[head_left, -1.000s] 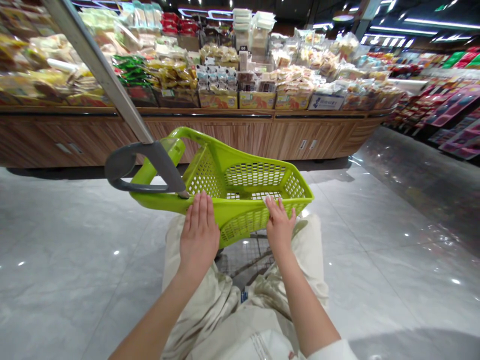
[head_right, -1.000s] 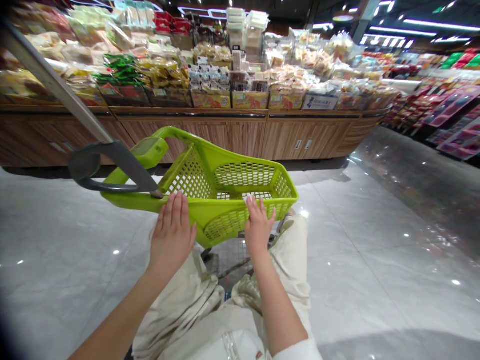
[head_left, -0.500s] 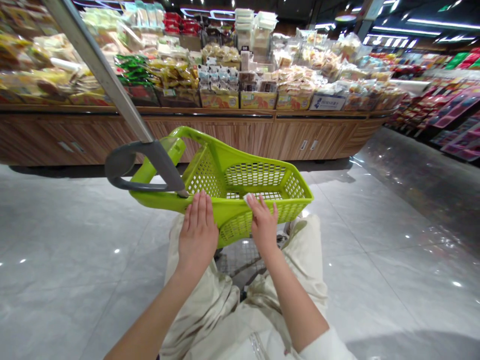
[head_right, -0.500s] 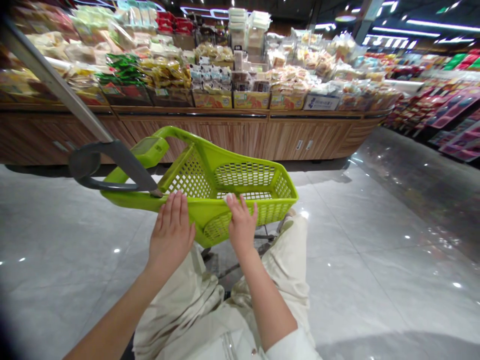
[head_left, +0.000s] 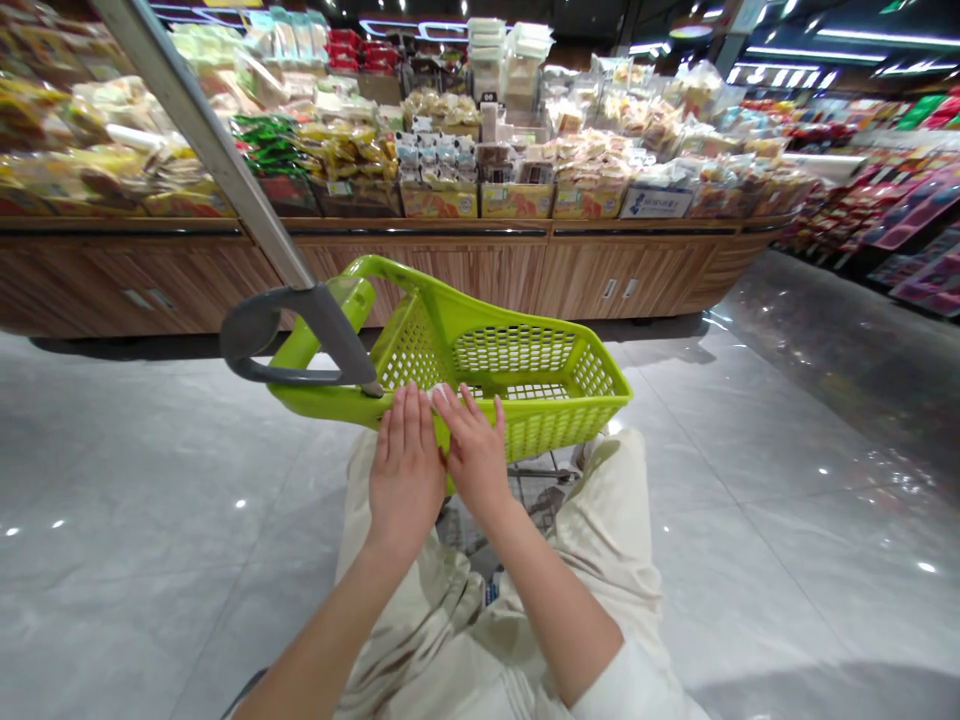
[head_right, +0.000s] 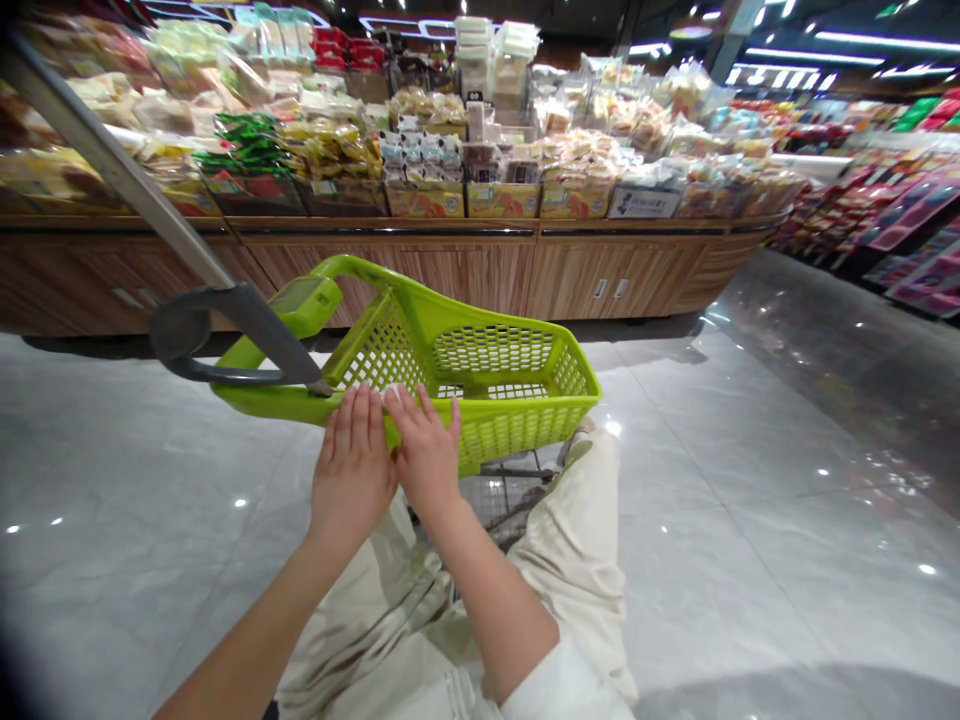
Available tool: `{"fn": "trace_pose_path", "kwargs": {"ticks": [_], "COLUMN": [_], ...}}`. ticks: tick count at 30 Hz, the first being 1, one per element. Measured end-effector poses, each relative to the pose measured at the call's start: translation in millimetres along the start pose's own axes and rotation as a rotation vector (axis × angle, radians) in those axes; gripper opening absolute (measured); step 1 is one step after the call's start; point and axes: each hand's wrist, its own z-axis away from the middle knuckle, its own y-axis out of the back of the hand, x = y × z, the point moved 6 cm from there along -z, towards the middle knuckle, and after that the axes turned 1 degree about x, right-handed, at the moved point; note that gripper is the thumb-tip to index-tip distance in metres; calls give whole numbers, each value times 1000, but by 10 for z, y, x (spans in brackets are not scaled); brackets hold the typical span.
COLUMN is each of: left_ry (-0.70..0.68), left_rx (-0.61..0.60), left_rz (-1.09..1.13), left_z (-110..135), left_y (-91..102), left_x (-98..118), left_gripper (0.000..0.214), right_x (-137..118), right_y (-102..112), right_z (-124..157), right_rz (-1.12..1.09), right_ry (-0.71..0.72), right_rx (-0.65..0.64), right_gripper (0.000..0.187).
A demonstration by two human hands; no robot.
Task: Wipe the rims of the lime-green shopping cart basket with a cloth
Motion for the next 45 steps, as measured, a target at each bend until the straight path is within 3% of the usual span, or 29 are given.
{"fn": "trace_pose_path", "kwargs": {"ticks": [3,7,9,12,17,19,22,27,29,32,37,39,42,45], "left_ry": [-15,-8,-9,-24,-7,8,13,0,-2,-2,28,31,18,7], "left_rx": [-35,-43,-32,-21,5,10,2,-20,-21,-9,4,0,-18,-27], "left_rz": [-29,-30,-23,-20,-6,0,12,13,11,24,27,20,15,21], "left_z": [5,3,-1,-7,-8,-6,-4,-10,-12,-20,-37,-38,-32,-26], "left_y": [-3,-9,-17,-34,-33,-29,-23,-12,-13,-18,-28,-28,-32,-39], "left_x": [5,2,6,21,25,19,15,13,17,37,71,71,56,35], "left_gripper": [68,70,71,70,65,63,67,72,72,72,69,68,70,72], "right_x": [473,1242,1411,1230,189,-29,154,1092,1285,1140,301,161,352,854], "right_y": [138,424,505,444,54,-10,55,403,494,431,17,-45,36,245], "right_z": [152,393,443,359,31,-11,60,338,396,331,59,27,87,236], "right_rz": [73,159,169,134,-22,-28,46,190,215,207,47,20,70,148], "right_ry": [-62,-249,-313,-323,-40,18,-15,-230,-304,-311,-63,-22,-52,-157], "right_rx": [60,189,234,234,59,29,44,167,211,214,97,87,102,151], "right_gripper": [74,68,67,69,75,76,80,77,73,73,80,81,83,81]}}
